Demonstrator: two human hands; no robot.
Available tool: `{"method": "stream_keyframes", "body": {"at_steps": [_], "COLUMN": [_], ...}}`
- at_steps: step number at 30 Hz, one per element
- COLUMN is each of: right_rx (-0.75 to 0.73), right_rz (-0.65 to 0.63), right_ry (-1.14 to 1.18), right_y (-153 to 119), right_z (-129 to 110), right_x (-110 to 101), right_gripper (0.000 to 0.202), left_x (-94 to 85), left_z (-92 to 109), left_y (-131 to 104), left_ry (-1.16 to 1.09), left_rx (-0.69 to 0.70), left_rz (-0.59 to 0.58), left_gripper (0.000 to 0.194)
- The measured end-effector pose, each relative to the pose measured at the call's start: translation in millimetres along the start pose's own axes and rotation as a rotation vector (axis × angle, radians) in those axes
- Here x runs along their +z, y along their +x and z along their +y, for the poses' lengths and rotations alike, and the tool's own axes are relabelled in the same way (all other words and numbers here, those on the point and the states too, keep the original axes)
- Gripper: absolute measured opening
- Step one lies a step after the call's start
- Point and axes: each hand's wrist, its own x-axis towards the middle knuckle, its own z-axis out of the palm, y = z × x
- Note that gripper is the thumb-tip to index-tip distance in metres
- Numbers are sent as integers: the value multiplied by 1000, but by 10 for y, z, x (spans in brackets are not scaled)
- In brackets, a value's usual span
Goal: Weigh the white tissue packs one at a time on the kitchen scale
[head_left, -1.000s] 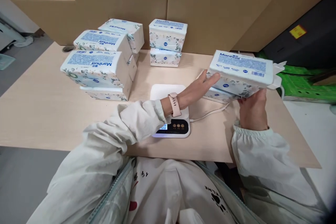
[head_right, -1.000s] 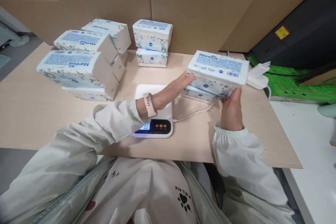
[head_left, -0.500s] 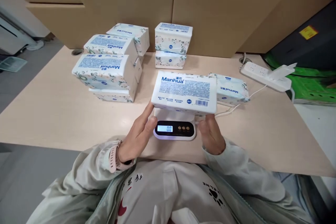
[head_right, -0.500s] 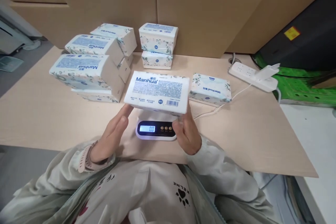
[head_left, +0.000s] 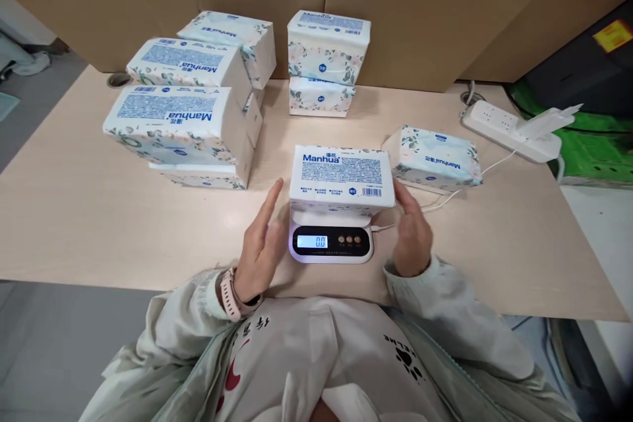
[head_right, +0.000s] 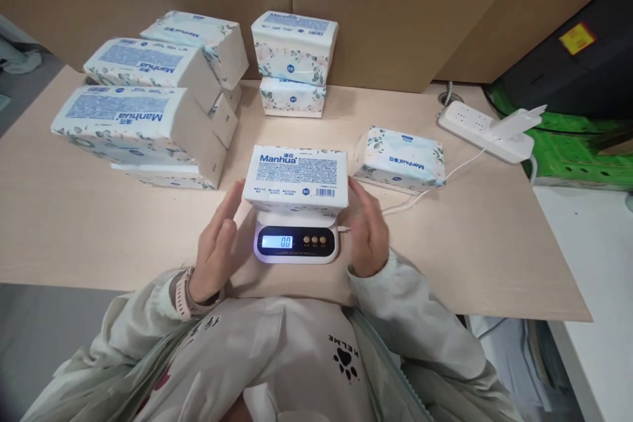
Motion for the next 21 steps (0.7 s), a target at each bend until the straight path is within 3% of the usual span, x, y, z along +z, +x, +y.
{"method": "stream_keyframes", "body": {"at_steps": [4,8,15,21], "right_rx": [-72,-136,-37,-88], "right_rz": [500,705,719,667], "right_ry": [45,80,99,125], "right_y": [105,215,242,215], "right_z": [5,-10,-185,-165], "right_x": [-42,-89,-49,-47], "right_gripper": [49,53,42,48], "left_x": [-3,4,14,11], "left_z": [20,31,32,30], "left_y": [39,115,122,111], "left_ry": [-54,-105,-73,-80], "left_rx": [99,198,192,170], "left_rz": [308,458,469,467], "left_gripper": [35,16,13,13]}}
